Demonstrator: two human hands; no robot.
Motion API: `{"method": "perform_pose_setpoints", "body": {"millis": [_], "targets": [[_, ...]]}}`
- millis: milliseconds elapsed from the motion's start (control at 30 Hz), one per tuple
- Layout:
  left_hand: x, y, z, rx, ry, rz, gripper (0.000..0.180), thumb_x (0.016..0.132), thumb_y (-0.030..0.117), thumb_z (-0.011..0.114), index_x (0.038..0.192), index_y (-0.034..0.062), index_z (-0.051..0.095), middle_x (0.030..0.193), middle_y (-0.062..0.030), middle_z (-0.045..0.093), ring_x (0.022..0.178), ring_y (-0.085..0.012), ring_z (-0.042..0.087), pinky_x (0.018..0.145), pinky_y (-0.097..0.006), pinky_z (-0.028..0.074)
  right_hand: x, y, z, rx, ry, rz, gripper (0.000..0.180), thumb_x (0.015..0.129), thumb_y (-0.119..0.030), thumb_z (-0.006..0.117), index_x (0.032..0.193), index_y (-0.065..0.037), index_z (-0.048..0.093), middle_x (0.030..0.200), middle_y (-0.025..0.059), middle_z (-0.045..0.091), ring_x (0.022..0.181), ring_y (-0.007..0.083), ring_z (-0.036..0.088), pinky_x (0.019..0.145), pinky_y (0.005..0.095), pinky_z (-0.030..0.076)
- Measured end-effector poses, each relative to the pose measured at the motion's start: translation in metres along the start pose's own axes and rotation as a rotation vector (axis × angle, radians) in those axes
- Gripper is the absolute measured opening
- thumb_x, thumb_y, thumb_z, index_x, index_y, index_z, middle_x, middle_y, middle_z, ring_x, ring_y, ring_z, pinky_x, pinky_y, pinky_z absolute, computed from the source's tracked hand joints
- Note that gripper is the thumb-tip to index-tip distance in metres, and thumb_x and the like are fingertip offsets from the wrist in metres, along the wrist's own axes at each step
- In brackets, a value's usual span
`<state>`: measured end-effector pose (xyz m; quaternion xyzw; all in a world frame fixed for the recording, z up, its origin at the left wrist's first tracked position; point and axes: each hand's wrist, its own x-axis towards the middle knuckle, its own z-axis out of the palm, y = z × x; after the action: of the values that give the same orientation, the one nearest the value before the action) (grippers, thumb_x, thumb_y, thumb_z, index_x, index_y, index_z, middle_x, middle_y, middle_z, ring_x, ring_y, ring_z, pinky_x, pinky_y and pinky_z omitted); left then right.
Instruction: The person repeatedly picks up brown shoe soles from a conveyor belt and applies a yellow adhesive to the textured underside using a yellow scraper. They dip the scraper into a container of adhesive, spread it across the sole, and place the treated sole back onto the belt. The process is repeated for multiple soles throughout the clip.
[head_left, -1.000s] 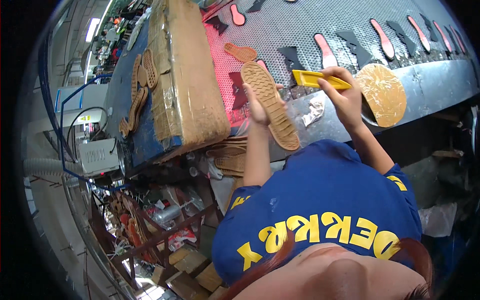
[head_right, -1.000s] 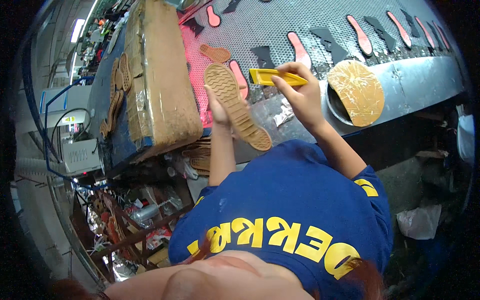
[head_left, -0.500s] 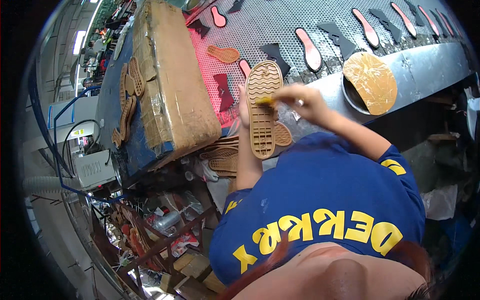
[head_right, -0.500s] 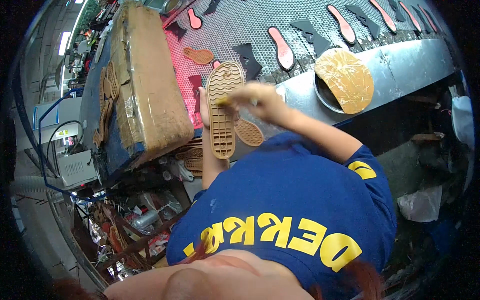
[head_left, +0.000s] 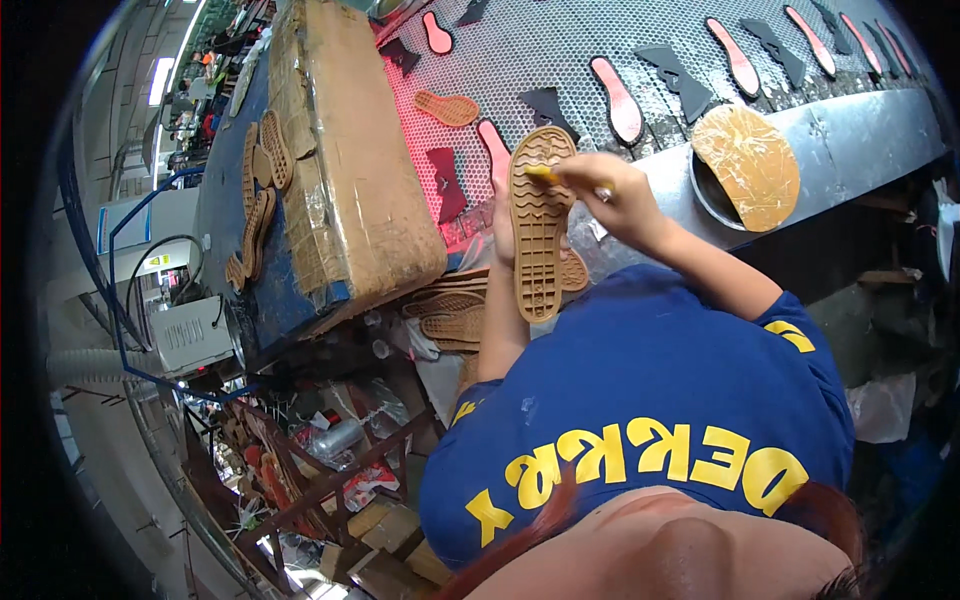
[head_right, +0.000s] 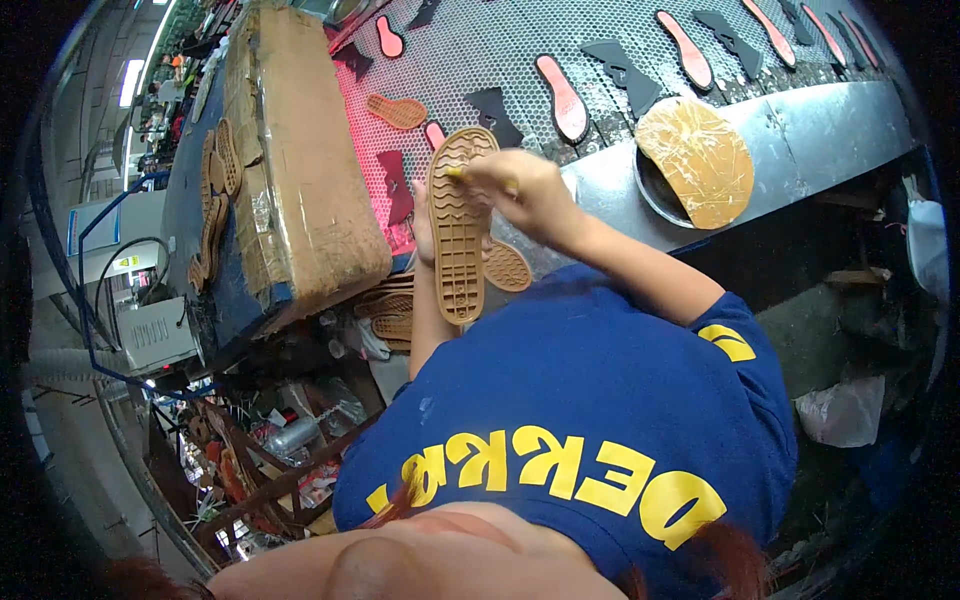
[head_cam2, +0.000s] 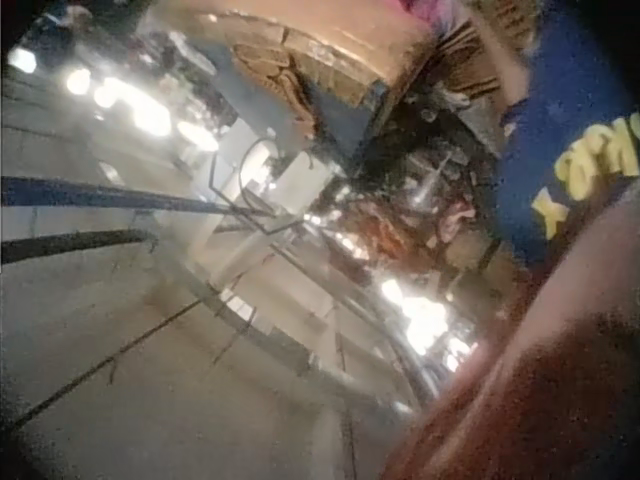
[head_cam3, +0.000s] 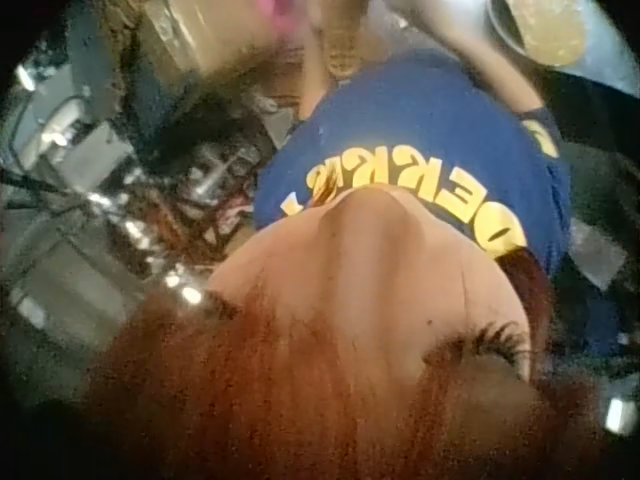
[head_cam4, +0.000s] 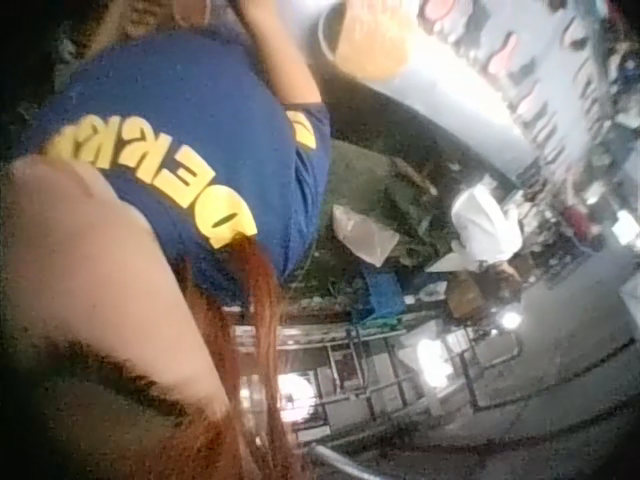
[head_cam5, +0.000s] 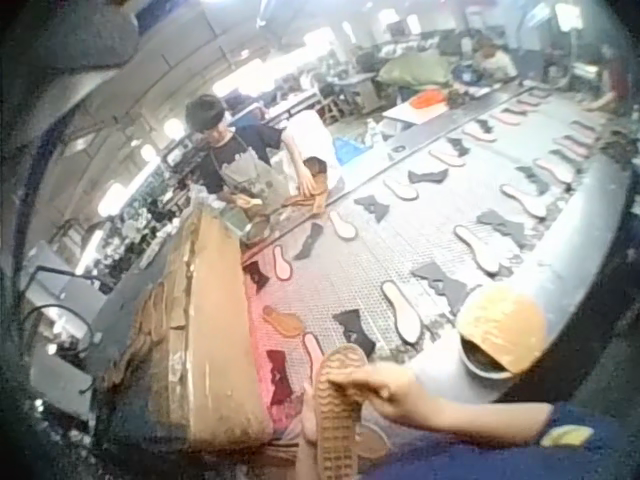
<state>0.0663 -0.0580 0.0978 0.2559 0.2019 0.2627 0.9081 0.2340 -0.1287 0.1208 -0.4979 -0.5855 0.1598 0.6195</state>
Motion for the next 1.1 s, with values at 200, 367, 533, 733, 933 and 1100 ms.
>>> {"method": "perform_pose_setpoints", "body": {"millis": [200, 367, 533, 733, 933, 1100], "targets": [[0.001, 0.009, 0.011, 0.022, -0.16, 0.01, 0.084, 0.093, 0.068, 0.023, 0.138, -0.0015, 0.035, 0.11, -0.0265, 0.06, 0.062, -0.0287, 0.068, 0.037, -0.034, 0.055, 0.016, 0.021, -0.01, 0.071, 0.083, 0.205, 0.019, 0.084, -0.001, 0.065, 0.103, 0.0, 0.068, 0.096, 0.0144, 0.07, 0.087, 0.0207, 0.069, 0.075, 0.0302, 0.054], [0.006, 0.001, 0.011, -0.256, -0.002, 0.163, 0.08, 0.096, 0.063, 0.027, 0.142, -0.0018, 0.03, 0.126, -0.0275, 0.052, 0.098, -0.0384, 0.064, 0.068, -0.048, 0.06, -0.007, -0.008, 0.004, -0.062, -0.035, -0.031, 0.026, 0.078, 0.008, 0.066, 0.102, 0.0, 0.065, 0.095, 0.0139, 0.068, 0.081, 0.0254, 0.067, 0.071, 0.0331, 0.054], [0.017, 0.004, -0.023, -0.124, 0.123, 0.029, 0.081, 0.093, 0.067, 0.028, 0.141, 0.0018, 0.035, 0.121, -0.0226, 0.058, 0.096, -0.0461, 0.063, 0.077, -0.055, 0.056, -0.027, -0.019, 0.009, 0.162, -0.256, 0.088, 0.022, 0.082, 0.002, 0.067, 0.104, -0.002, 0.067, 0.093, 0.0118, 0.07, 0.085, 0.0201, 0.067, 0.072, 0.0306, 0.053], [0.022, -0.002, -0.015, -0.323, 0.277, 0.025, 0.085, 0.092, 0.07, 0.024, 0.138, -0.0006, 0.036, 0.114, -0.0346, 0.057, 0.066, -0.0392, 0.068, 0.05, -0.044, 0.06, -0.016, -0.021, 0.001, 0.148, -0.309, 0.192, 0.022, 0.082, -0.003, 0.068, 0.104, -0.003, 0.068, 0.093, 0.0134, 0.068, 0.087, 0.023, 0.068, 0.073, 0.0334, 0.053], [0.017, -0.016, -0.047, -0.303, 0.048, -0.043, 0.08, 0.095, 0.064, 0.023, 0.14, -0.0008, 0.035, 0.12, -0.0391, 0.052, 0.059, -0.0356, 0.067, 0.044, -0.042, 0.058, -0.008, -0.014, 0.002, 0.082, -0.281, 0.202, 0.019, 0.086, 0.005, 0.059, 0.103, 0.001, 0.067, 0.094, 0.0104, 0.07, 0.09, 0.0194, 0.069, 0.08, 0.0319, 0.053], [0.016, -0.004, -0.038, -0.432, -0.254, -0.196, 0.079, 0.095, 0.062, 0.023, 0.143, -0.0005, 0.029, 0.127, -0.0424, 0.044, 0.068, -0.0409, 0.067, 0.051, -0.044, 0.06, -0.028, -0.062, 0.0, 0.258, -0.495, -0.012, 0.02, 0.082, 0.006, 0.064, 0.101, 0.0, 0.068, 0.094, 0.0131, 0.07, 0.087, 0.0223, 0.069, 0.079, 0.0323, 0.053]]}}
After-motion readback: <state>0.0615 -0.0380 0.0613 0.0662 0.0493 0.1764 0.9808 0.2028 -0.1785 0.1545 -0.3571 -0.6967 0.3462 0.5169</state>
